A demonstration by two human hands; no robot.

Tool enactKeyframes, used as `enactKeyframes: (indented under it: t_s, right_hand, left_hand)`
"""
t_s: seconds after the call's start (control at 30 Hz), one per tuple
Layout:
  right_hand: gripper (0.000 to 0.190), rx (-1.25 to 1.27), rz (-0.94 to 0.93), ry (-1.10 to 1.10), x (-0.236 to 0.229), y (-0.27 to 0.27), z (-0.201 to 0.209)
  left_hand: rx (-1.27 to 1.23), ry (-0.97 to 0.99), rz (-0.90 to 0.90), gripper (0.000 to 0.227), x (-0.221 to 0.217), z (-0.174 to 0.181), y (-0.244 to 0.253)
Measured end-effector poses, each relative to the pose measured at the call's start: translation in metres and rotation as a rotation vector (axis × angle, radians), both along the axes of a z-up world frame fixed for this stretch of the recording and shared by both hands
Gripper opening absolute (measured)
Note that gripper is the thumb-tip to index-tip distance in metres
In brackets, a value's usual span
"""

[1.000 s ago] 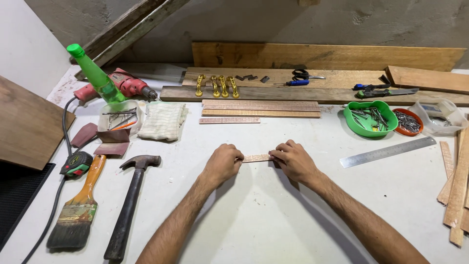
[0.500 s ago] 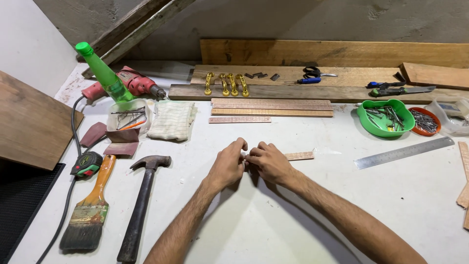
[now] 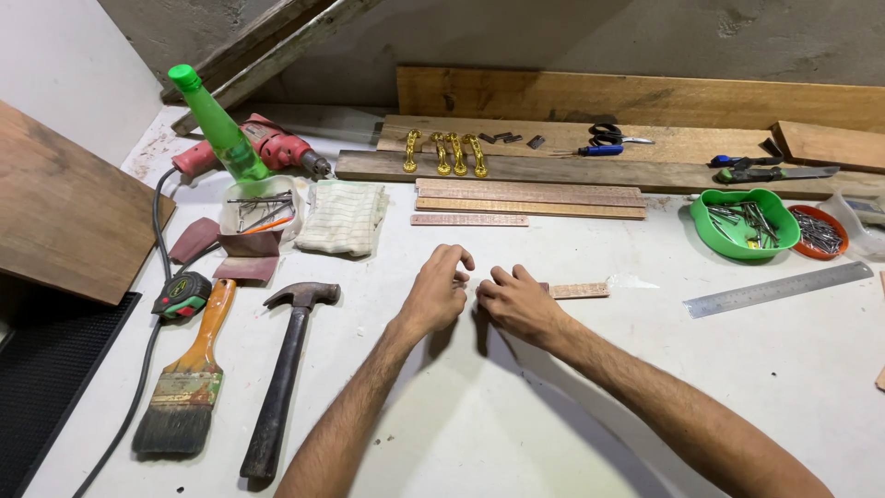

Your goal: Sanding, measuring, and preparing thin strips of wood at a workshop workbench.

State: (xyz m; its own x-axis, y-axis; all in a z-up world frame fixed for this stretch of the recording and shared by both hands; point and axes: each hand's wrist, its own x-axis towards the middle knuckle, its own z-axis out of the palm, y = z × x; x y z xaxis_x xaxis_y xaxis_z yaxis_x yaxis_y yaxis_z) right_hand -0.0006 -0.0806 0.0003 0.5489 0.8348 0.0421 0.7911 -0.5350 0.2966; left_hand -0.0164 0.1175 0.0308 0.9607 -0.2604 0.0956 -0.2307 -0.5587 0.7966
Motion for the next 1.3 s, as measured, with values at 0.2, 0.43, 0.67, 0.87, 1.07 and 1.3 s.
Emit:
enactKeyframes:
  t_s: [0.2,0.43,0.67,0.87,1.07,1.3]
  right_hand:
    - [0.025,0.031,0.014,-0.049,-0.001,-0.001,-0.007]
    - [0.026,0.548,-0.044,0.295,0.006,-0.022,-0.004]
    - [0.022,0.577,-0.205,0.228,0.006,-0.087,0.024]
    - [0.021,0.596,-0.306,0.139,-0.008,-0.167,0.03]
    - [0.022,0.554,-0.306,0.13,-0.015,-0.187,0.008]
    - [0.027,0.577,-0.231,0.22,-0.009,-0.153,0.003]
  left_hand:
    - [0.011,-0.015,0.028,0.034,-0.017,0.013,0.006]
    - [0.108,-0.145,0.013,0.028,-0.019,-0.006,-0.013]
    - [0.238,-0.269,-0.065,0.026,-0.01,-0.02,-0.064]
    - [0.36,-0.302,-0.18,0.022,0.006,-0.03,-0.121]
    - [0.447,-0.25,-0.217,0.015,0.022,-0.041,-0.134]
    - [0.388,-0.243,-0.207,0.013,0.023,-0.04,-0.134]
